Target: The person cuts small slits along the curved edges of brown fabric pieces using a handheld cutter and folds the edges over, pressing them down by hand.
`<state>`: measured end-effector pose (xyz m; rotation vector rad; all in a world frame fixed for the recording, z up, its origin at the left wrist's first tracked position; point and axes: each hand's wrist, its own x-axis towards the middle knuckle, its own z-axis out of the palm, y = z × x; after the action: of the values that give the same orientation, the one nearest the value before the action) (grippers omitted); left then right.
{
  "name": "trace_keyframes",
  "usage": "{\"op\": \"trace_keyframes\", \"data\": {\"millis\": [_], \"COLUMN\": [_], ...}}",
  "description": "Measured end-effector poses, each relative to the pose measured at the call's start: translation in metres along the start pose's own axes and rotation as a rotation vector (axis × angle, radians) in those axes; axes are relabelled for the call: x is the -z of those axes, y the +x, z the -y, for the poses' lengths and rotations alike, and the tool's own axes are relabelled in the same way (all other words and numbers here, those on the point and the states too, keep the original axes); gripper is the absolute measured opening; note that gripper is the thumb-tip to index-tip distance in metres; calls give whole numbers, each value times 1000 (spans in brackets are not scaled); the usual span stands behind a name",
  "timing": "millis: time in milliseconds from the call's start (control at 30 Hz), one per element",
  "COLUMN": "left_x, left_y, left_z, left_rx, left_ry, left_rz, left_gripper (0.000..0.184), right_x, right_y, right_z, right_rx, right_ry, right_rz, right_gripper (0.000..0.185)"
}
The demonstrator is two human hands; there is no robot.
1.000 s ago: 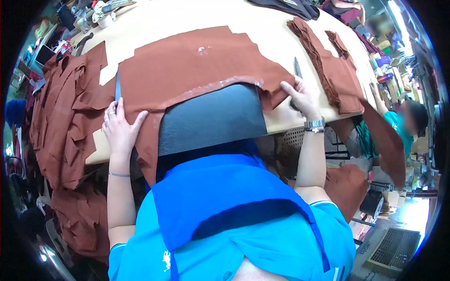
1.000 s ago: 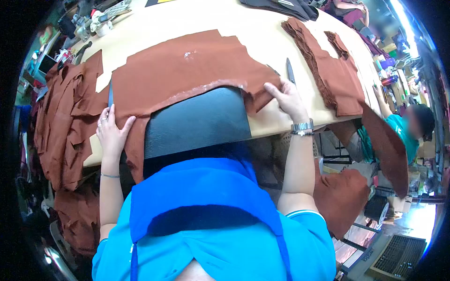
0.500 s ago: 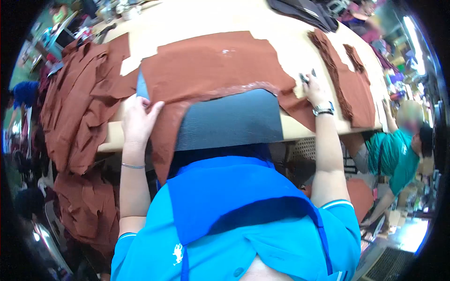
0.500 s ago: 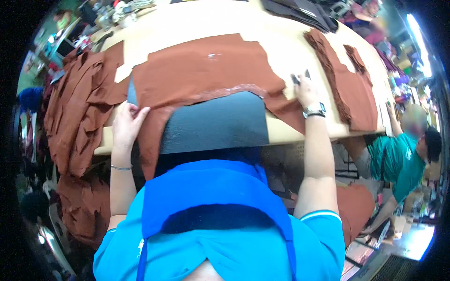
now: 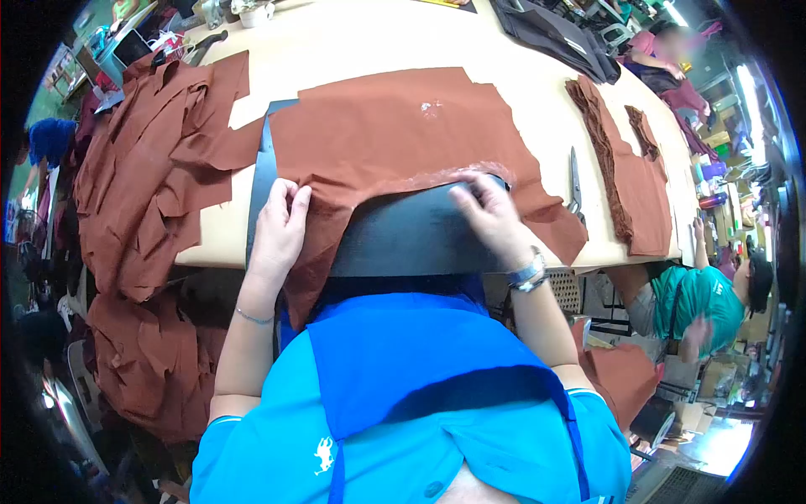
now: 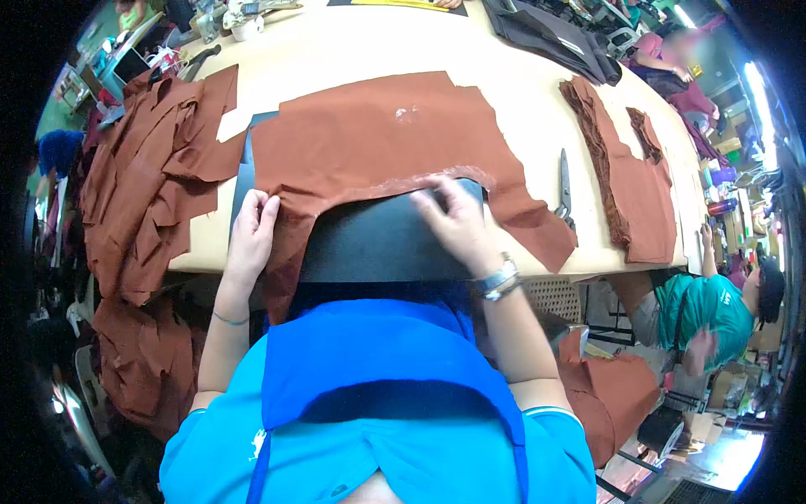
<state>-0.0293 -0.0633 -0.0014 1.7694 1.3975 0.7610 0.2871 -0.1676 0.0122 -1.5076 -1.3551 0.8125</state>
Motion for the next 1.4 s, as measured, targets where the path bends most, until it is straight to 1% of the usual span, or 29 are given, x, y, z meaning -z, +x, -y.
{"op": "trace_keyframes", "data": {"millis": [33,100,133,167,200,233,300,333,367,400,467,500,533,567,633,667,700,767,800,900,933,1033,1067,1167,1267,1400], "left_x": [-6,-20,-29,-33,-33,-32,-31,-33,-35,-34,-32,-35,-39,-42,-44,-42,-41,-44,-43,-44,-42,-41,-39,-39,-41,-43], "left_y": [2,1,-4,-9,-15,-22,-26,-25,-24,-22,-13,-7,-2,4,14,14,12,11,11,11,11,8,6,5,6,6], "left_z": [5,8,-3,-6,-15,-23,-21,-20,-18,-24,-27,-22,-16,-12,-2,4,5,4,7,10,9,-1,-6,-8,-5,0], "left_rx": [58,174,144,251,299,349,506,529,520,451,325,256,226,200,187,193,197,205,188,169,181,183,219,224,158,132], "left_ry": [-220,-658,-860,-1031,-1164,-1288,-1389,-1409,-1340,-1207,-1004,-947,-938,-931,-1017,-1061,-1033,-983,-933,-973,-971,-1016,-1019,-1020,-990,-953], "left_rz": [11,38,28,62,137,219,367,441,492,500,513,466,413,357,385,395,353,270,288,317,314,307,296,292,282,281], "left_gripper": [25,28,45,53,53,53,48,48,51,53,58,58,53,48,46,45,44,44,44,44,43,42,41,44,46,48], "right_x": [-17,-39,-50,-59,-65,-69,-79,-82,-84,-84,-83,-82,-83,-79,-69,-62,-61,-59,-58,-61,-60,-65,-67,-69,-69,-70], "right_y": [-3,-4,-3,-2,0,1,5,5,4,3,1,-1,-2,-2,-7,-7,-6,-5,-5,-3,-2,-2,-2,1,3,3], "right_z": [5,26,26,26,29,36,21,18,14,12,11,9,7,6,21,18,14,17,26,28,25,22,21,19,19,18], "right_rx": [-45,-181,-205,-228,-205,-260,-79,-89,-94,-94,-38,-11,50,-50,-265,-340,-447,-459,-552,-627,-690,-735,-751,-746,-734,-697], "right_ry": [126,82,113,145,113,117,146,200,253,305,323,329,318,361,453,524,554,587,660,722,820,914,941,960,986,950], "right_rz": [44,136,157,175,177,188,141,149,158,168,170,173,158,154,167,219,216,246,278,340,388,508,523,488,479,478], "right_gripper": [28,28,29,30,32,33,30,28,26,25,24,25,18,16,22,39,43,40,41,40,39,40,41,41,40,39]}}
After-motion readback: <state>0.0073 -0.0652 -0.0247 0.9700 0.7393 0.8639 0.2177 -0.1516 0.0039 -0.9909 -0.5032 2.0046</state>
